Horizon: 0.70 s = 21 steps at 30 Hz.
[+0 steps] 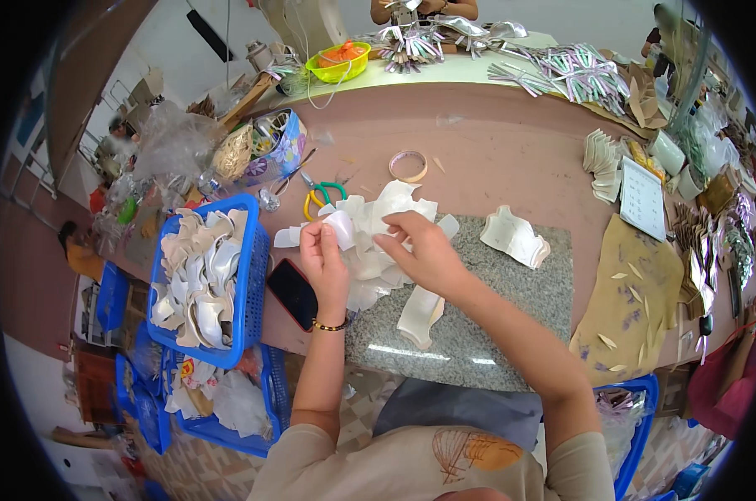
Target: The person assembles shoe components by folding and pressing fabric and foam pieces together by hand, inserting stiffeners into the folded pieces, and retrieving additional fabric cutouts from a storage bin to assemble.
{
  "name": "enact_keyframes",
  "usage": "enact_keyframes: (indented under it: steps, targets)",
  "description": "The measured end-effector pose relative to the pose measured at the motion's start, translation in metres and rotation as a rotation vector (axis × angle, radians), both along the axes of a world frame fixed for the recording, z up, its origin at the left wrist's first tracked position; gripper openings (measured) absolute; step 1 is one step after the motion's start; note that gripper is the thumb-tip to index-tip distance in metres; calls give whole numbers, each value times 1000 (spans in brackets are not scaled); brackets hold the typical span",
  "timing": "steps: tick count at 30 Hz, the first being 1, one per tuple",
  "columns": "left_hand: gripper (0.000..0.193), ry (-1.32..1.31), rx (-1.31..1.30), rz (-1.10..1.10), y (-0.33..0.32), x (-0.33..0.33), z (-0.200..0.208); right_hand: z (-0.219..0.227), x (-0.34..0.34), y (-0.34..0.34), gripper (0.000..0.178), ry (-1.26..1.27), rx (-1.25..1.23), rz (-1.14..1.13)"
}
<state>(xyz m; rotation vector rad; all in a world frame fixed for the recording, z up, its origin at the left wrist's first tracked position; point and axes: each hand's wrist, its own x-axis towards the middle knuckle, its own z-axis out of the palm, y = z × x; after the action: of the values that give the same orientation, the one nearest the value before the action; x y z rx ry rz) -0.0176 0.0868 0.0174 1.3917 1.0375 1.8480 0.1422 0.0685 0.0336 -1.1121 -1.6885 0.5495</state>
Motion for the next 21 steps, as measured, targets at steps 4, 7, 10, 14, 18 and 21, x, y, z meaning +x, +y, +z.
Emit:
enact_keyframes:
  steps: [4, 7, 10, 14, 18, 21]
  targets:
    - [10, 22, 47, -22, -2, 7, 3, 14, -23, 14, 30, 214, -264, 164]
    - [11, -15, 32, -67, 4, 6, 3, 1, -28, 28, 32, 302, -312, 210]
    - [11, -24, 0, -86, 9, 2, 4, -7, -25, 39, 32, 429, -373, 295]
    - [12, -232, -40, -226, 16, -4, -5, -22, -27, 46, 24, 456, -471, 320]
    - [12, -486, -40, -106, 24, -33, -13, -29, -28, 37, 18, 176, -221, 135]
    - [12, -677, 74, 137, 24, -62, -1, -45, -15, 34, 17, 110, -254, -6]
